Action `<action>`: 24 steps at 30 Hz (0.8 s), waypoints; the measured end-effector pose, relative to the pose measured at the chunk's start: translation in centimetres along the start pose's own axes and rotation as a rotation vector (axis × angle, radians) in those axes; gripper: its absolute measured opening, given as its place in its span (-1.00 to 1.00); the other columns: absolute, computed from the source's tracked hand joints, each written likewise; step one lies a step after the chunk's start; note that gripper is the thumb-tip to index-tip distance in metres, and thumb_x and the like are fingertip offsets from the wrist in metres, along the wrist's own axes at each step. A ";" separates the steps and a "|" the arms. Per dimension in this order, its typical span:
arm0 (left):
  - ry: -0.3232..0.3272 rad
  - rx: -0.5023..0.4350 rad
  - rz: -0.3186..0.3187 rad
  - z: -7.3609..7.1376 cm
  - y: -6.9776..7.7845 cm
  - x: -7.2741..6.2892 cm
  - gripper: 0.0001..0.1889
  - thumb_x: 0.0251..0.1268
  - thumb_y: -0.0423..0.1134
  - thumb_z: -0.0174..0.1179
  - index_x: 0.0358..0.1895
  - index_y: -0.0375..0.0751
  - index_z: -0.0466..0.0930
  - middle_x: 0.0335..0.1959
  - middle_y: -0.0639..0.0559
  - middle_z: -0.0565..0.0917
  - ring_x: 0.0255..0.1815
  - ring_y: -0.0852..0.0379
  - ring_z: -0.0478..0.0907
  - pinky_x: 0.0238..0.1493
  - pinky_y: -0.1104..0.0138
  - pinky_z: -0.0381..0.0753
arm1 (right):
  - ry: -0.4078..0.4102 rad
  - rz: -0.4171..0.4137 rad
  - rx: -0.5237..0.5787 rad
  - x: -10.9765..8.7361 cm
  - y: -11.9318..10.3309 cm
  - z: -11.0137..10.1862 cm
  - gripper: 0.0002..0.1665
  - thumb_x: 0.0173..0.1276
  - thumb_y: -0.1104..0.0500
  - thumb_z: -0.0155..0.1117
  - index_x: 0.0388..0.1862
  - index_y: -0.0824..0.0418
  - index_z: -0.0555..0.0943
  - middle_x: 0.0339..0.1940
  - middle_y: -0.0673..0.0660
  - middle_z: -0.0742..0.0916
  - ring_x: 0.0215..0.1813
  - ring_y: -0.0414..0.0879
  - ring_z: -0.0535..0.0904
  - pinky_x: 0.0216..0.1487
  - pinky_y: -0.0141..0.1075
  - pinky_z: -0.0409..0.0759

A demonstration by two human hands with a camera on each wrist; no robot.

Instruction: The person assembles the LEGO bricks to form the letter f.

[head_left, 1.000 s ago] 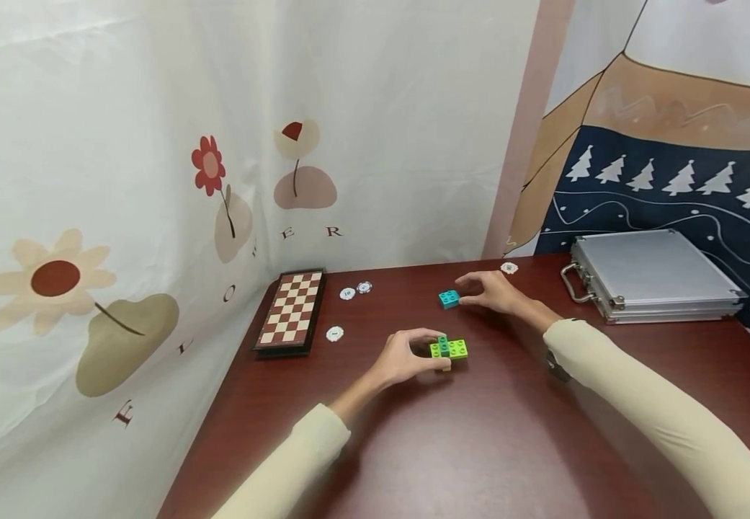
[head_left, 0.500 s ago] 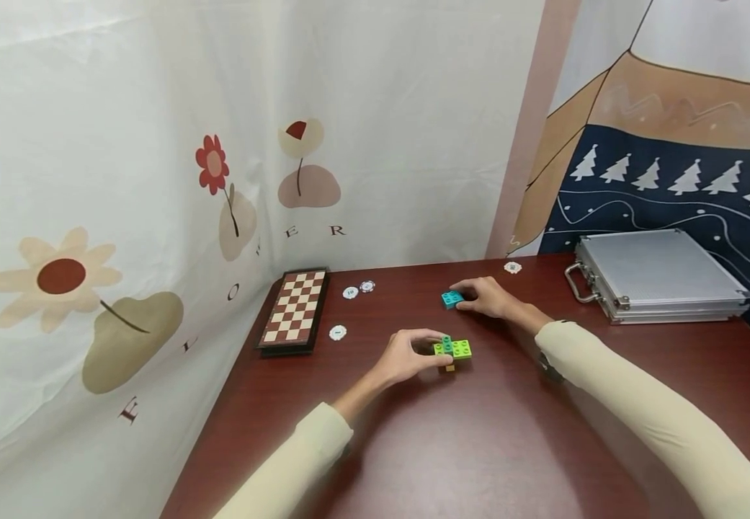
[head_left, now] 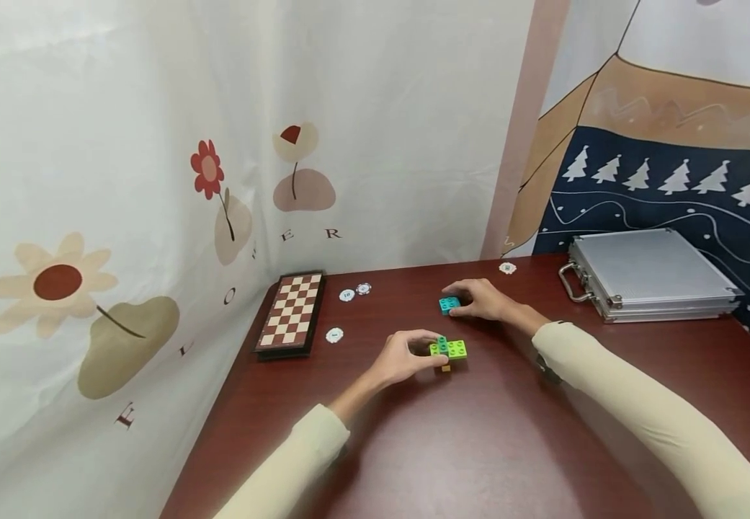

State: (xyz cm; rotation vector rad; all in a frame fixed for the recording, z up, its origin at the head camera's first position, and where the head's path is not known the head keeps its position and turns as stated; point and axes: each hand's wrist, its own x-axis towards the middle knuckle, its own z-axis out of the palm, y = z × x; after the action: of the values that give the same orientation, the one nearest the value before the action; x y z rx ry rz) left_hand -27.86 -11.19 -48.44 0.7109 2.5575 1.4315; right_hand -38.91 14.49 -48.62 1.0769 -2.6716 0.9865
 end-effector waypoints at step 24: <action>-0.011 0.097 0.048 -0.1 -0.1 0.5 -0.60 0.19 -0.09 0.56 0.09 -0.08 0.78 -0.02 0.03 0.80 -0.06 0.17 0.75 0.00 0.21 0.72 | -0.048 0.009 -0.046 -3.0 -1.3 -0.6 -0.63 0.27 0.15 0.60 0.06 0.17 0.79 -0.05 0.07 0.82 -0.12 -0.10 0.69 -0.02 -0.11 0.70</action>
State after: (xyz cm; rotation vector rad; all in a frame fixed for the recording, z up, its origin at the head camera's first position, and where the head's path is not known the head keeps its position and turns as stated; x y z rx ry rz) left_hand -28.33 -11.05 -48.42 0.7970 2.6343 1.3205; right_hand -35.85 15.91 -48.42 1.0939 -2.7248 0.9070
